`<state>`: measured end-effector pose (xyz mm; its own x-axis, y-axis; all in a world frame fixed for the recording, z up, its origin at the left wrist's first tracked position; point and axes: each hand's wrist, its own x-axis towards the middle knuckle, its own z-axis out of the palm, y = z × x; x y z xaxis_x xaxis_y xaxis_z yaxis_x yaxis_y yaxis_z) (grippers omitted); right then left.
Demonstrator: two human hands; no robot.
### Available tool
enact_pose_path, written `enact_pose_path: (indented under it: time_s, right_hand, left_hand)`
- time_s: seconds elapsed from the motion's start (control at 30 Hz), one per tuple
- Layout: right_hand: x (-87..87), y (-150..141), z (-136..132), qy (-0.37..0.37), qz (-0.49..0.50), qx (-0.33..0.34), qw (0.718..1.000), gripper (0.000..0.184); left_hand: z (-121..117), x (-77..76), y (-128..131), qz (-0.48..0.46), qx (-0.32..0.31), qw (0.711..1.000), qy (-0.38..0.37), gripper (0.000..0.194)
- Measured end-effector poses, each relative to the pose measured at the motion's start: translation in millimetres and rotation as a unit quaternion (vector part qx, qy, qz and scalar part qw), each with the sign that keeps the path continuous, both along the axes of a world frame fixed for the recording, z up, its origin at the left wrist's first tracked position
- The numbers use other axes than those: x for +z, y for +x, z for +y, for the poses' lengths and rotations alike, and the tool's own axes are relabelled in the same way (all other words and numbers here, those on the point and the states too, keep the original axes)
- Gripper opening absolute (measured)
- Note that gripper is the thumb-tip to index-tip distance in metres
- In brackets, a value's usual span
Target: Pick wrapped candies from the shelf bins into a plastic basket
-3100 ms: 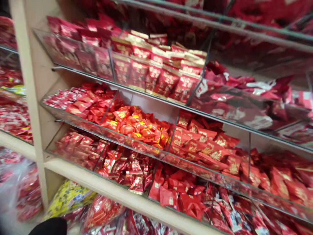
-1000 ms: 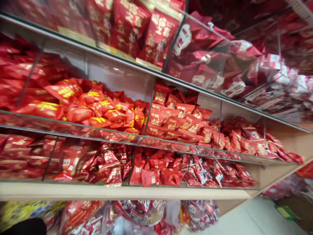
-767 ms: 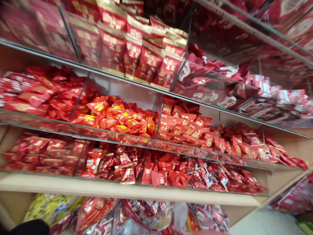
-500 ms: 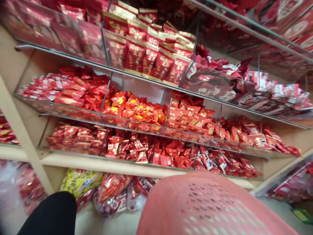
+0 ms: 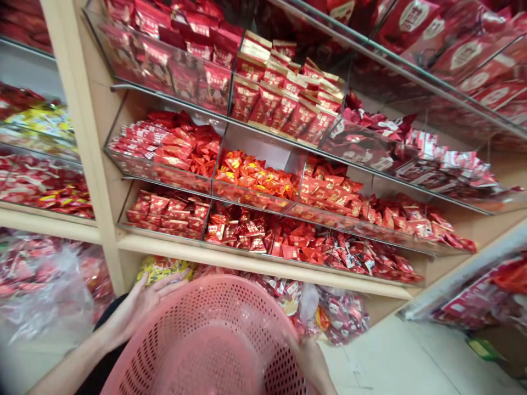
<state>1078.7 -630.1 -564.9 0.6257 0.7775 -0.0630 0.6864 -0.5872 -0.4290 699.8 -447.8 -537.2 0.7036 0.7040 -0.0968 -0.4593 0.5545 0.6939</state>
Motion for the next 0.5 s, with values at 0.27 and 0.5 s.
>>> enact_pose_path:
  time_s: [0.27,0.5]
  right_hand:
    - [32.3,-43.8,26.4,-0.107,-0.121,0.05,0.986,0.043]
    - [8.4,-29.1,-2.3,-0.026,-0.038,0.049,0.998,0.033]
  left_hand:
    - [19.3,-4.2,-13.7,0.072,-0.014,0.995,-0.067,0.056]
    - [25.8,31.7,-20.0,0.208,-0.04,0.976,0.052,0.037]
